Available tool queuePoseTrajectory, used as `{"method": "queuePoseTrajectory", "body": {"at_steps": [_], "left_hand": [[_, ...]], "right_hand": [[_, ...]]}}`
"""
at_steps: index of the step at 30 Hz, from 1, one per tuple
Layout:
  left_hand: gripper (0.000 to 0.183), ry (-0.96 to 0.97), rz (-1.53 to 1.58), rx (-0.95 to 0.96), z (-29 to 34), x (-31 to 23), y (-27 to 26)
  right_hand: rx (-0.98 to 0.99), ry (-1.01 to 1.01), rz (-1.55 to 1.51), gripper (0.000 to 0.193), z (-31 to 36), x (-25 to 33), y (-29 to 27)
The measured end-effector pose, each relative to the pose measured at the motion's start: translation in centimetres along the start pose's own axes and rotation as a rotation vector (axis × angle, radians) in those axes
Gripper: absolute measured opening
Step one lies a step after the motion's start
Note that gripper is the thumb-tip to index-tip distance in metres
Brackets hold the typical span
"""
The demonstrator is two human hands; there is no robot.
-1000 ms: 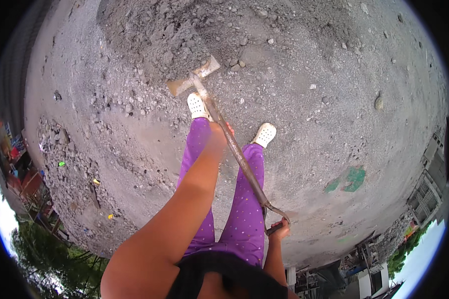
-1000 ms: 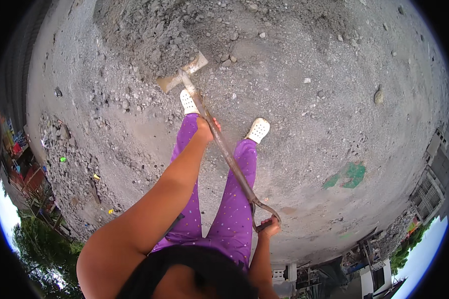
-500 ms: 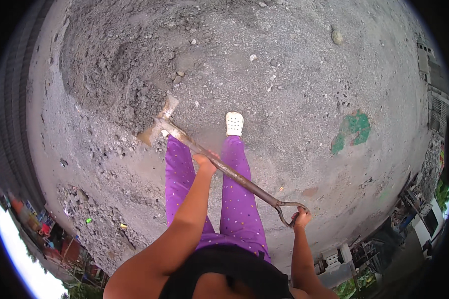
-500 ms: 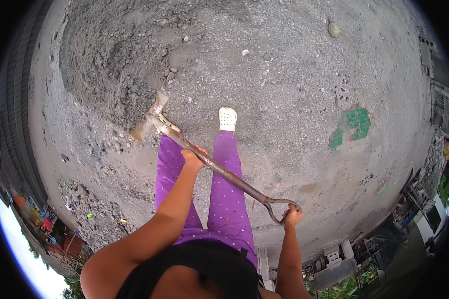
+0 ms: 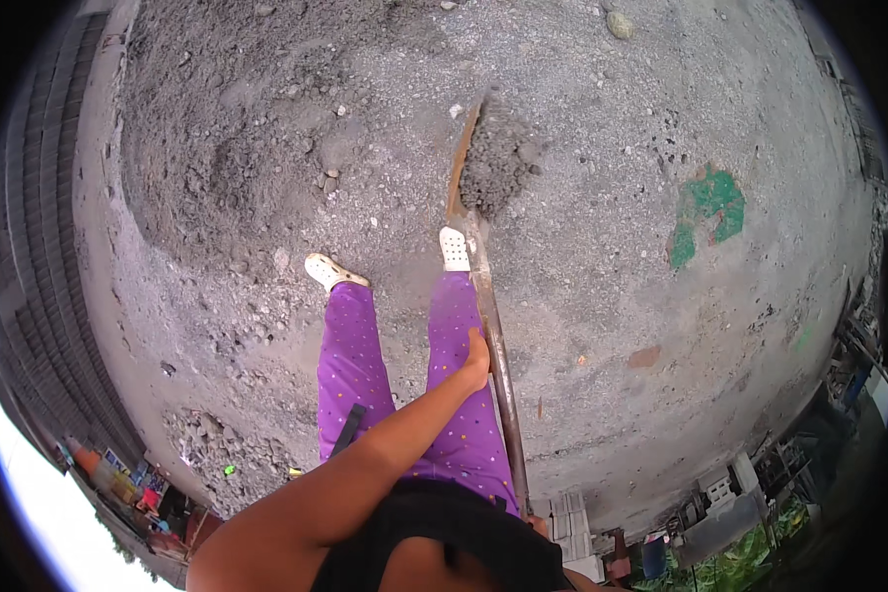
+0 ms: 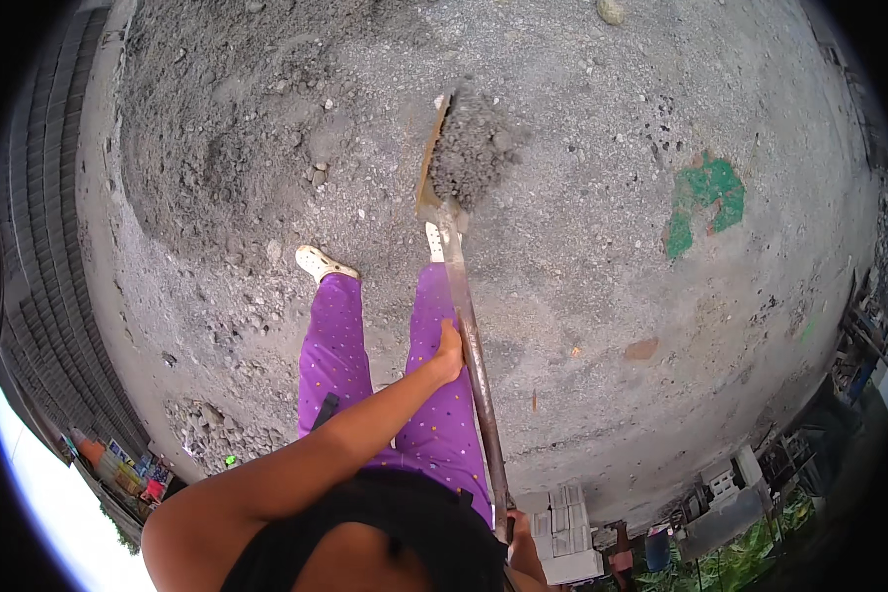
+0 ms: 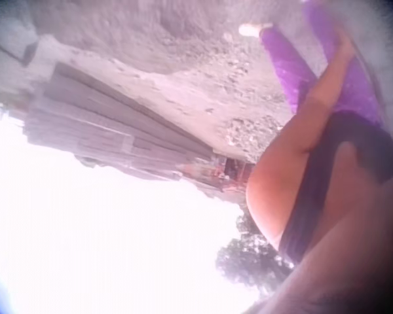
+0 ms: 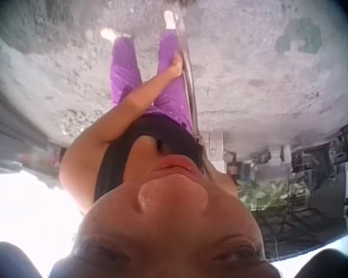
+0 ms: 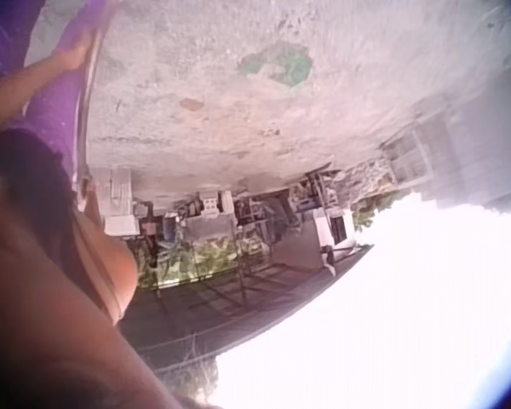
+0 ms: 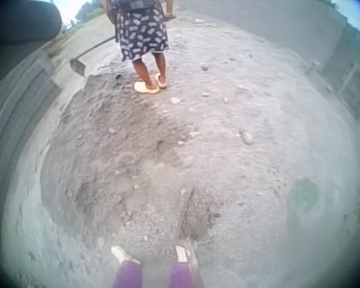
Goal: Shoveling and moving gravel in an outdoor area using a shovel.
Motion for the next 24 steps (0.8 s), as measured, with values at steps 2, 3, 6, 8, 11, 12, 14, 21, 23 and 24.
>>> {"method": "queuePoseTrajectory", "body": {"at_steps": [2, 3, 6, 8, 11, 12, 14, 21, 23, 24], "left_hand": [[0.056, -0.012, -0.109, -0.031, 0.2, 1.1, 0.6], [0.055, -0.009, -0.208, -0.061, 0.2, 1.2, 0.2], [0.054, -0.052, -0.127, 0.033, -0.6, 0.5, 0.7], [0.052, -0.031, 0.029, 0.138, 0.9, -2.2, 3.9], [0.045, 0.035, 0.374, 0.055, 1.7, -9.2, 1.6], [0.045, 0.053, 0.387, 0.038, 1.7, -11.2, -0.2], [0.04, 0.071, 0.503, 0.205, 2.0, -15.2, -2.7], [0.03, 0.288, 0.818, 0.382, 6.0, -24.2, -12.5], [0.027, 0.313, 0.921, 0.485, 6.2, -24.6, -16.0], [0.026, 0.328, 0.937, 0.642, 6.5, -24.8, -15.9]], "right_hand": [[0.069, 0.047, 0.098, 0.013, 2.2, -2.2, 1.1], [0.089, 0.058, 0.126, 0.014, 2.8, -2.3, 1.6], [0.12, -0.041, 0.218, 0.016, 1.5, 0.2, 3.1], [0.027, -0.058, 0.117, 0.017, -0.6, 1.2, 3.8], [-0.438, 0.065, -0.451, 0.017, -2.1, 4.2, 1.9], [-0.493, -0.073, -0.428, 0.017, -2.2, 7.9, 1.6], [-0.508, -0.262, -0.406, 0.013, -1.3, 16.7, 3.4], [-0.04, -0.564, -0.279, 0.007, 0.4, 32.4, 11.7], [0.073, -0.515, -0.198, 0.008, 0.4, 33.2, 14.5], [0.125, -0.544, -0.143, 0.008, 0.8, 32.9, 15.0]]}}
Point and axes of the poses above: each hand's wrist, its own z-axis away from the middle knuckle, its own y-axis out of the palm, x = y × z, the point moved 9 cm from there along -z, towards the middle knuckle, and after that the axes turned 10 degrees about x, right-handed, at the moved point
